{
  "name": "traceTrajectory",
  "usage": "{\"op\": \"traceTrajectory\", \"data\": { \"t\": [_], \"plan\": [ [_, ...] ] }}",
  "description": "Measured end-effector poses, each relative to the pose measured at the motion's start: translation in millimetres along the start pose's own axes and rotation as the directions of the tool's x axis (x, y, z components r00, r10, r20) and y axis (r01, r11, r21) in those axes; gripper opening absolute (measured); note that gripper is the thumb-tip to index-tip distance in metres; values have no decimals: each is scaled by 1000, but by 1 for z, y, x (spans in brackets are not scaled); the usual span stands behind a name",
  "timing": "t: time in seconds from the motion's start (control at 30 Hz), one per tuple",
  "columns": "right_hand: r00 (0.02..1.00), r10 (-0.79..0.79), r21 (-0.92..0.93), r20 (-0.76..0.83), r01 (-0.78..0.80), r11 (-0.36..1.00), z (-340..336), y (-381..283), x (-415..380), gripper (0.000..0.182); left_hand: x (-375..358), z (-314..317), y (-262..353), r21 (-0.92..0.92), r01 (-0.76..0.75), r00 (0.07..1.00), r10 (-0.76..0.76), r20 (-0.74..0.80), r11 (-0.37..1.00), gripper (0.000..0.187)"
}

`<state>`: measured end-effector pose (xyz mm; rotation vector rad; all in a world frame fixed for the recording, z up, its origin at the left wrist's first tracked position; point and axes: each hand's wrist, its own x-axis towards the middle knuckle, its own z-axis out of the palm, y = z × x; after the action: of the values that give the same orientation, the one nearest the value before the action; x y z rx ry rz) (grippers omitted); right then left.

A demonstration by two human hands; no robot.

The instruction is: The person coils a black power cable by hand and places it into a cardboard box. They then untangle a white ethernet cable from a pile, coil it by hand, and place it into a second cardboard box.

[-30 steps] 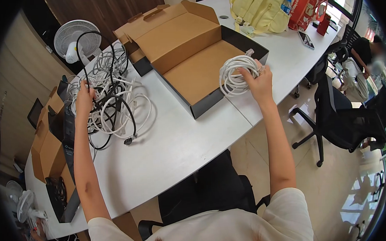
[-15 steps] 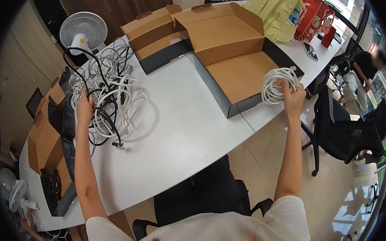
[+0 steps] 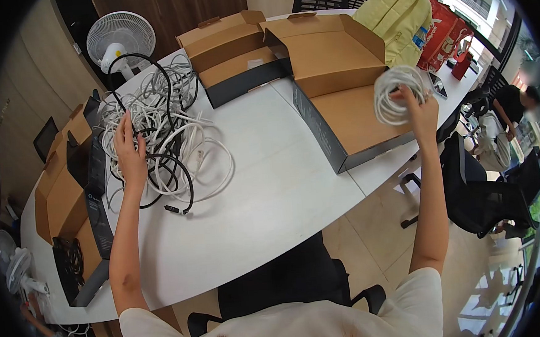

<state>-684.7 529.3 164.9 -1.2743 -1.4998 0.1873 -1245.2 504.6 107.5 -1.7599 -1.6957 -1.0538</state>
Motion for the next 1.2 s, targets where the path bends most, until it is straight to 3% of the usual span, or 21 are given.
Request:
{"op": "traceTrajectory", "data": {
  "t": [0.17,0.23,0.3,0.43,0.57,0.63,0.77,0.87,0.93,1.0,1.1,1.2],
  "plan": [
    [969,-228,15,97,227,974,73,-59,62,36,-15,7,-13,65,-39,996,33,86,997,45],
    [939,-267,-164,215,304,938,113,-83,88,41,-22,8,-12,49,-10,997,6,83,999,38],
    [909,-306,-115,281,349,930,164,-104,110,45,-34,13,-15,41,-6,998,4,60,999,37],
    [928,-226,-232,295,299,926,282,-97,154,56,-43,16,-17,-40,7,1000,-7,9,999,34],
    [963,19,-275,268,58,960,378,-63,165,55,-50,21,-24,-122,28,1000,-27,16,992,38],
    [941,185,-280,282,-104,954,407,-53,155,55,-49,19,-23,-67,32,999,-31,11,997,35],
    [878,312,-337,363,-189,922,474,-24,149,51,-46,15,-19,-99,67,997,-65,30,993,36],
    [901,245,-417,359,-80,905,477,-51,136,35,-46,16,-21,-94,83,996,-80,40,992,37],
    [929,-12,-523,371,220,823,501,-42,137,26,-45,15,-20,-96,84,996,-81,39,992,37],
    [883,-291,-606,367,465,646,520,-31,137,19,-44,15,-20,-105,87,996,-84,39,991,37],
    [744,-421,-519,519,665,536,537,-26,143,20,-43,14,-21,-113,85,996,-82,35,990,37],
    [643,-355,-466,678,750,469,532,-27,135,22,-45,15,-24,-110,88,996,-84,37,990,38]
  ]
}}
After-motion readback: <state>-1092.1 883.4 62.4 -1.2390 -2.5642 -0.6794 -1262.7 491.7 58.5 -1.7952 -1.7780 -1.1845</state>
